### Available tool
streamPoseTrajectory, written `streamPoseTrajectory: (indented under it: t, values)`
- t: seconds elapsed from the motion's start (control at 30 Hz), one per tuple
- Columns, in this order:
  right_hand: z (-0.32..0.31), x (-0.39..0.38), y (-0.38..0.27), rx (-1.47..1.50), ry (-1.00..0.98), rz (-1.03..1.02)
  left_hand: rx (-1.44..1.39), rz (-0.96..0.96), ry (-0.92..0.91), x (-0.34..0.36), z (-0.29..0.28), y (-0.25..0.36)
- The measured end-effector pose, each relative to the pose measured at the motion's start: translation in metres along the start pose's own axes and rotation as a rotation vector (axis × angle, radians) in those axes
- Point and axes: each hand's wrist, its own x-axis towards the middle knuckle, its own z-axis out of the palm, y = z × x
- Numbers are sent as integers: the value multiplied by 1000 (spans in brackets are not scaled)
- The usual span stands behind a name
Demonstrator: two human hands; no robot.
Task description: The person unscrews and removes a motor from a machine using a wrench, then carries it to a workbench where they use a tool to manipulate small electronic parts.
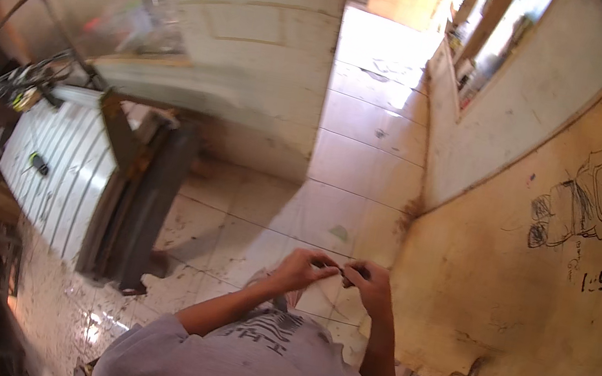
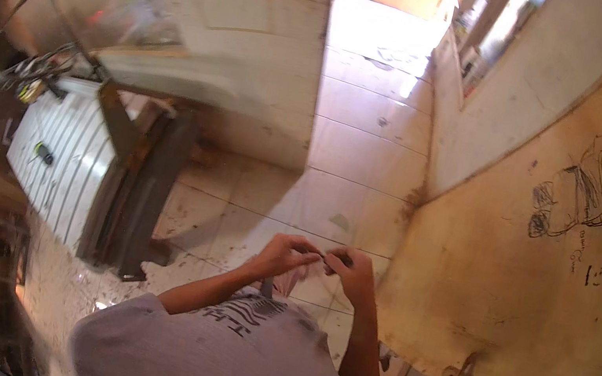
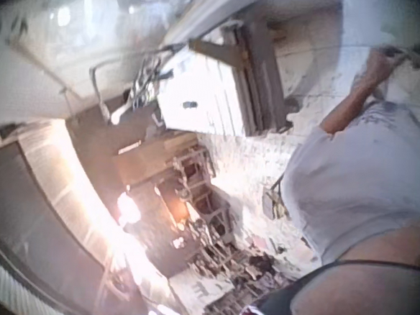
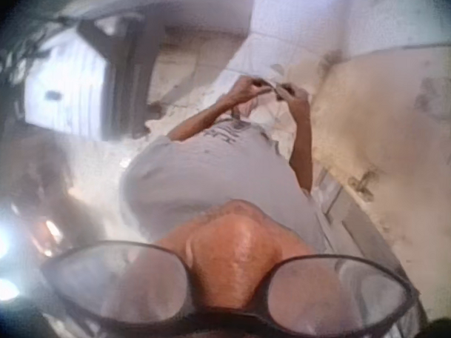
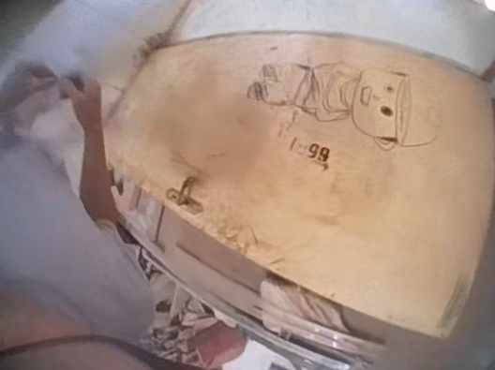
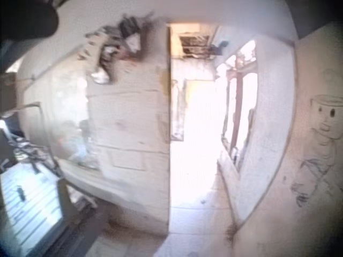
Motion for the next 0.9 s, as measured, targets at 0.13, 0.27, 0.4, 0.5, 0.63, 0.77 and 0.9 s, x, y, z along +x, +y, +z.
streamPoseTrajectory:
  t: [0.13, 0.27, 0.4, 0.5, 0.63, 0.77, 0.9]
  values:
    - [-71, 90, -3, 33, 70, 44, -74, -2, -73, 120, 9, 5]
    - [-133, 165, -38, 58, 207, 84, 12, 53, -208, 250, 3, 29]
    - [-194, 240, -87, -30, 224, 49, 68, 120, -306, 368, -13, 76]
    - [-228, 308, -122, -62, 199, 34, -4, 102, -391, 451, -23, 91]
    - [-272, 420, -134, -8, 163, 24, 62, 86, -347, 559, -48, 98]
    - [-312, 567, -155, -10, -14, 42, -97, 22, -197, 667, -89, 76]
    - [-341, 726, -216, -145, -240, 16, -113, -101, -21, 772, -146, 92]
